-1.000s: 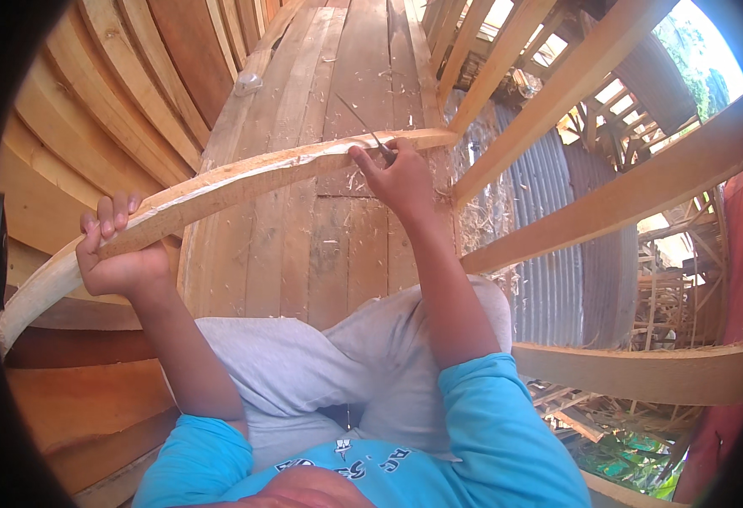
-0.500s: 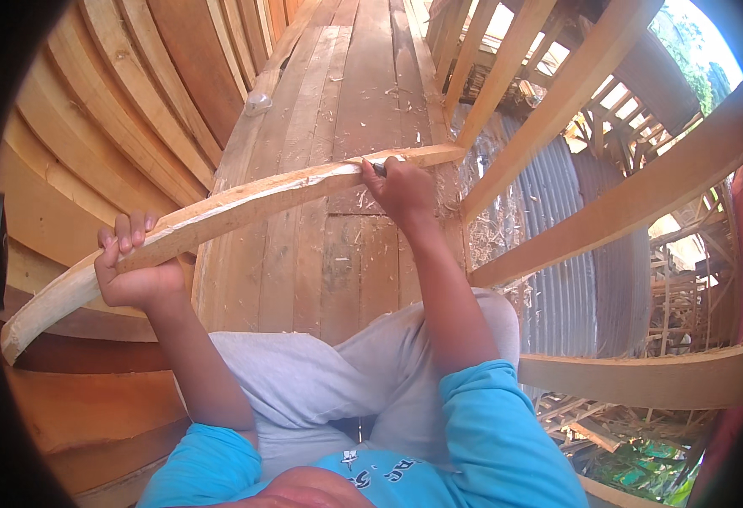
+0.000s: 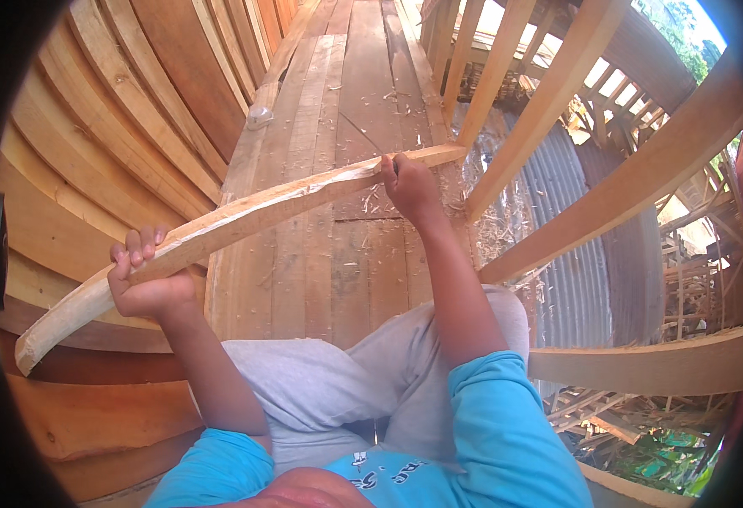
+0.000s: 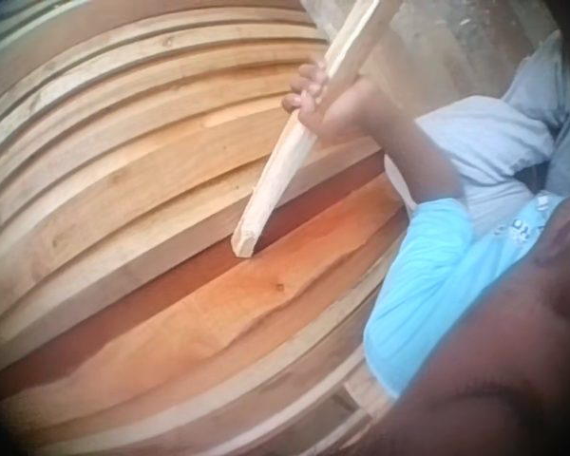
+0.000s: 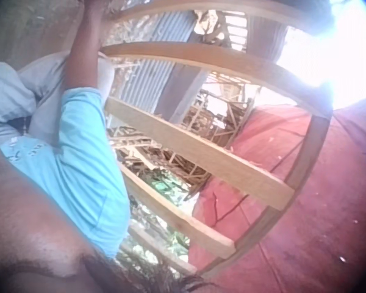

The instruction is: The person sits on a wooden floor and uses a knife to carve a long, curved piece of wood. They hold the wood with their left hand and repeatedly shave thin layers from its surface with the knife in their right hand.

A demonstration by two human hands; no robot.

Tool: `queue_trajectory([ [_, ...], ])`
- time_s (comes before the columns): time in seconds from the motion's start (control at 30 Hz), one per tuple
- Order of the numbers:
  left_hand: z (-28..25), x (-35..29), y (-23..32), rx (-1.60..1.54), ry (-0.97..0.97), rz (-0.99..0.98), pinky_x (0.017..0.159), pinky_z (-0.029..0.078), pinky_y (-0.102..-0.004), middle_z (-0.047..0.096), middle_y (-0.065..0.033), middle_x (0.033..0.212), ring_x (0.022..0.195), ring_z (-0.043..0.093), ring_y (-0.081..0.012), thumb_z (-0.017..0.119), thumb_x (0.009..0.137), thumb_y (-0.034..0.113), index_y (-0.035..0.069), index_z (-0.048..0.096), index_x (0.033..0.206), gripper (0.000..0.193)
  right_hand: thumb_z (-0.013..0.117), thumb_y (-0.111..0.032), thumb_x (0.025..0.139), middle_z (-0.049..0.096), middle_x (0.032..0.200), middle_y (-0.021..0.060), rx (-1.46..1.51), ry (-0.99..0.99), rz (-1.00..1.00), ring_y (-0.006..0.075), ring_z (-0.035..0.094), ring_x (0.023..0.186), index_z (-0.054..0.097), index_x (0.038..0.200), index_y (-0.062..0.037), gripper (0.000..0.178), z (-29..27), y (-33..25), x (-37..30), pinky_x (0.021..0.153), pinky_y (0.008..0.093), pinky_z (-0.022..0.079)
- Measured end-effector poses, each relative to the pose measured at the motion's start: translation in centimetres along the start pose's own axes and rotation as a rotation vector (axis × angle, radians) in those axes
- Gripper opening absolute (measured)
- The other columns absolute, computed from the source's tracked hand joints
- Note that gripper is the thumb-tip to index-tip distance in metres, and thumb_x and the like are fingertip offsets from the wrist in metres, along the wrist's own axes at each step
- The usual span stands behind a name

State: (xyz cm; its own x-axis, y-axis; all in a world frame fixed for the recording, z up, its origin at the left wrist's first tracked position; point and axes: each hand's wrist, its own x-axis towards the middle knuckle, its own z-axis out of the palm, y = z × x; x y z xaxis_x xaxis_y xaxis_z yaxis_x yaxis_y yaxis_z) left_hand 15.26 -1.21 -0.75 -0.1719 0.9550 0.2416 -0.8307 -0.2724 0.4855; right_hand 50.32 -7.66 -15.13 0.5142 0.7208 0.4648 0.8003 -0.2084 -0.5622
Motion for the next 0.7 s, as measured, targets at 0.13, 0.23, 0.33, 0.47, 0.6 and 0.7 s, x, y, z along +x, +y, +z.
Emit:
queue_trajectory([
  [0.13,0.2,-0.1,0.2,0.010,0.010,0.006,0.069,0.038,-0.0307,0.035,0.0036,0.062,0.059,0.038,-0.0116,0.051,0.068,0.011,0.018,0.039,0.071,0.014,0.060,-0.041,0.095,0.060,0.061,0.0151,0.179,0.005,0.120,0.0321,0.059,0.057,0.061,0.077,-0.0008,0.044,-0.8,-0.9,-0.5,0.057,0.0403,0.046],
  [0.23,-0.1,0.1,0.2,0.006,0.007,-0.001,0.069,0.038,-0.0306,0.035,0.0035,0.061,0.059,0.038,-0.0116,0.051,0.068,0.011,0.018,0.040,0.071,0.014,0.063,-0.042,0.093,0.058,0.059,0.0125,0.179,-0.011,0.136,0.0274,0.058,0.054,0.063,0.077,-0.0016,0.044,-1.4,-2.8,-1.0,0.055,0.0394,0.044],
  [0.33,-0.2,0.2,0.2,0.004,-0.020,-0.008,0.068,0.039,-0.0303,0.036,0.0034,0.060,0.059,0.038,-0.0115,0.051,0.067,0.011,0.018,0.041,0.070,0.013,0.065,-0.039,0.092,0.058,0.056,0.0083,0.114,-0.046,0.186,0.0216,0.055,0.051,0.064,0.071,-0.0025,0.043,-0.4,-2.7,-0.7,0.053,0.0371,0.042],
  [0.47,-0.2,0.3,0.0,-0.023,-0.048,-0.017,0.067,0.039,-0.0298,0.038,0.0031,0.060,0.059,0.039,-0.0114,0.051,0.067,0.010,0.018,0.042,0.070,0.012,0.062,-0.035,0.093,0.053,0.054,0.0016,0.486,-0.073,0.386,0.0156,0.048,0.046,0.060,0.067,-0.0039,0.041,0.8,-1.5,-0.5,0.048,0.0354,0.037],
  [0.6,-0.5,0.2,0.3,0.003,-0.035,0.007,0.068,0.040,-0.0305,0.037,0.0019,0.062,0.061,0.040,-0.0127,0.050,0.067,0.011,0.016,0.038,0.072,0.014,0.058,-0.031,0.097,0.034,0.052,-0.0076,1.075,-0.294,0.688,0.0059,0.030,0.041,0.055,0.075,-0.0087,0.031,-0.2,-2.5,-0.7,0.040,0.0282,0.025],
  [0.7,-0.4,0.2,0.1,-0.016,-0.057,0.000,0.068,0.039,-0.0300,0.039,0.0031,0.060,0.058,0.039,-0.0112,0.051,0.068,0.011,0.018,0.042,0.071,0.012,0.054,-0.030,0.097,0.029,0.054,-0.0078,1.314,-0.308,0.912,0.0061,0.026,0.041,0.052,0.078,-0.0098,0.027,0.1,-1.9,-0.6,0.040,0.0275,0.023],
])
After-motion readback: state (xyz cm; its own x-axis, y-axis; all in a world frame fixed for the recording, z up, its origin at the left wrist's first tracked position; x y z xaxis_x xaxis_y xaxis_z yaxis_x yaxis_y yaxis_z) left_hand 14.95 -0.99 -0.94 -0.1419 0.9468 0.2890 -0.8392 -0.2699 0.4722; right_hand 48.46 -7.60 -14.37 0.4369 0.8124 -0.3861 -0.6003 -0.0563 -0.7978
